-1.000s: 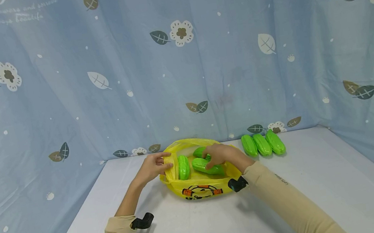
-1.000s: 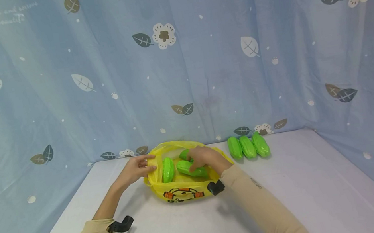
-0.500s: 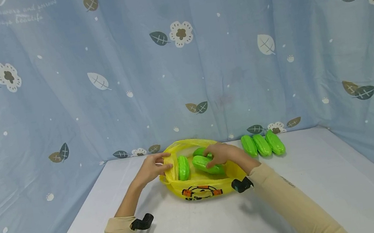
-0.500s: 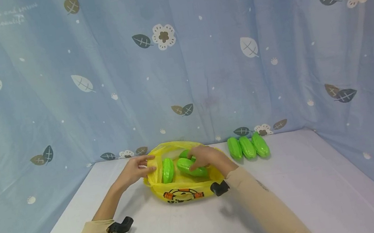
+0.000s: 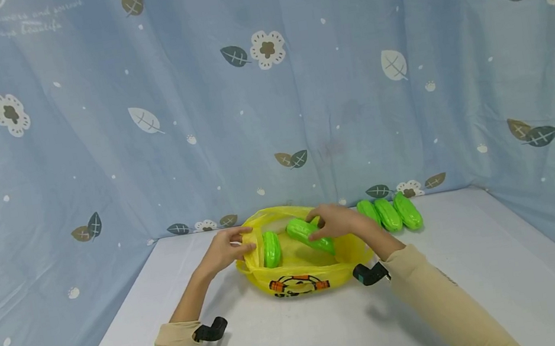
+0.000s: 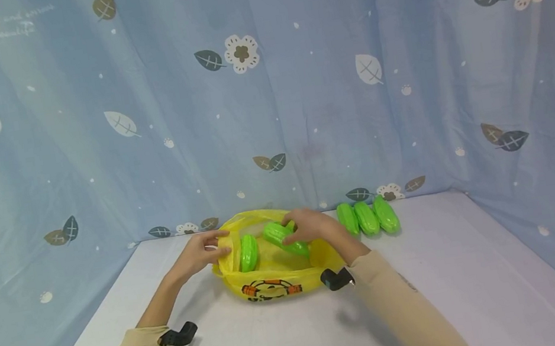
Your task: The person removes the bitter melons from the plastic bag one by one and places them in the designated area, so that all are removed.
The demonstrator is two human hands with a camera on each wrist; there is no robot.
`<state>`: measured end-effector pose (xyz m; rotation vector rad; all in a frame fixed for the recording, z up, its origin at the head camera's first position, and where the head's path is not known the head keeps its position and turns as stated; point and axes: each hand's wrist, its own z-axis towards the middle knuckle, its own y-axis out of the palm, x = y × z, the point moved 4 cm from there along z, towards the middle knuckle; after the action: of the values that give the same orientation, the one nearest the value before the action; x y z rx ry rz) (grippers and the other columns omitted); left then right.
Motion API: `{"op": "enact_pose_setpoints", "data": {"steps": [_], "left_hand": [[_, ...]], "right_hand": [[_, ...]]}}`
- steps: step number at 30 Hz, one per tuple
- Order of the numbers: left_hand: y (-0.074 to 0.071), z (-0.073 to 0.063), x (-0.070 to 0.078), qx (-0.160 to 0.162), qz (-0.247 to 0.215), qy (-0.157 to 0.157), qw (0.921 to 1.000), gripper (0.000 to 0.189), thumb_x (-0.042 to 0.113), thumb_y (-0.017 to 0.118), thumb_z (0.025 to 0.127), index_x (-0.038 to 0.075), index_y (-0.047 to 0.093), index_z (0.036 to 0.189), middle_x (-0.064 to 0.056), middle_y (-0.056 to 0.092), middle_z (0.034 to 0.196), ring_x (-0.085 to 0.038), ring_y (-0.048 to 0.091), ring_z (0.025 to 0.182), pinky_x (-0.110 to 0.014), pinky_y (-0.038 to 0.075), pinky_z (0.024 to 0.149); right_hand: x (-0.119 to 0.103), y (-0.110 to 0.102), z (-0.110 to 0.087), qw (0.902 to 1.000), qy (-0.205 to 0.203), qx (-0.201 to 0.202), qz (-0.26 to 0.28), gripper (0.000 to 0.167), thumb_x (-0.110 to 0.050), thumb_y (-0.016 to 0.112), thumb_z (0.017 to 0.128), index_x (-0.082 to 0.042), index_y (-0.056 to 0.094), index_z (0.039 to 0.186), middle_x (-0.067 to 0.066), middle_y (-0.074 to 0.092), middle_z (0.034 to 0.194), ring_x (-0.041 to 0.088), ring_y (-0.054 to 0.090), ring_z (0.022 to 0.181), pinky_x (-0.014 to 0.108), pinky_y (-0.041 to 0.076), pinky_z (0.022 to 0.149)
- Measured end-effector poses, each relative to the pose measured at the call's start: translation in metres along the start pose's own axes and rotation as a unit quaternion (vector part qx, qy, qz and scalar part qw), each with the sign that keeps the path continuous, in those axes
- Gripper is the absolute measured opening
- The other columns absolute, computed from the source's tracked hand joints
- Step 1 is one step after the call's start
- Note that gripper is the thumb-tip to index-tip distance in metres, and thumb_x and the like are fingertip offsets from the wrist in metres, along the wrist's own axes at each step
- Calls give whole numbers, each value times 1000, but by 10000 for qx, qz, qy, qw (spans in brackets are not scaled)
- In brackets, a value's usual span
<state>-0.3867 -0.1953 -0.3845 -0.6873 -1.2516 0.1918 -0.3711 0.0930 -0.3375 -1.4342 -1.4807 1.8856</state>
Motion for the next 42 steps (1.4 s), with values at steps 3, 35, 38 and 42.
{"op": "enact_pose_setpoints", "data": {"steps": [3, 35, 38, 42], "left_hand": [[0, 0, -1, 17, 2, -15, 10000, 50, 21, 74, 89, 8, 59, 135, -20, 65, 117, -23, 70, 93, -33, 63, 69], [0, 2, -2, -1, 83, 9, 10000, 49, 20, 73, 90, 8, 58, 135, -20, 65, 116, -23, 72, 90, -33, 62, 68], [0, 2, -3, -5, 103, -4, 9999, 49, 20, 73, 90, 9, 58, 135, -20, 65, 116, -22, 71, 90, -33, 62, 69], [-1, 2, -4, 17, 100, -29, 9999, 49, 20, 73, 90, 8, 59, 135, -19, 66, 114, -21, 71, 89, -33, 63, 68]], "right_hand": [[-2, -2, -3, 10000, -11, 70, -45, 52, -33, 72, 90, -8, 59, 134, 14, 69, 119, 27, 67, 108, 40, 59, 87], [9, -18, -39, 9976, -274, 614, 144, 54, -35, 67, 93, -6, 55, 137, 18, 65, 125, 32, 65, 109, 43, 59, 87], [13, -19, -44, 9978, -193, 607, 204, 55, -37, 67, 93, -7, 54, 138, 17, 66, 123, 31, 66, 108, 43, 59, 86], [17, -23, -49, 9973, -121, 661, 300, 56, -38, 67, 93, -10, 54, 139, 16, 68, 120, 30, 67, 105, 43, 59, 85]]}}
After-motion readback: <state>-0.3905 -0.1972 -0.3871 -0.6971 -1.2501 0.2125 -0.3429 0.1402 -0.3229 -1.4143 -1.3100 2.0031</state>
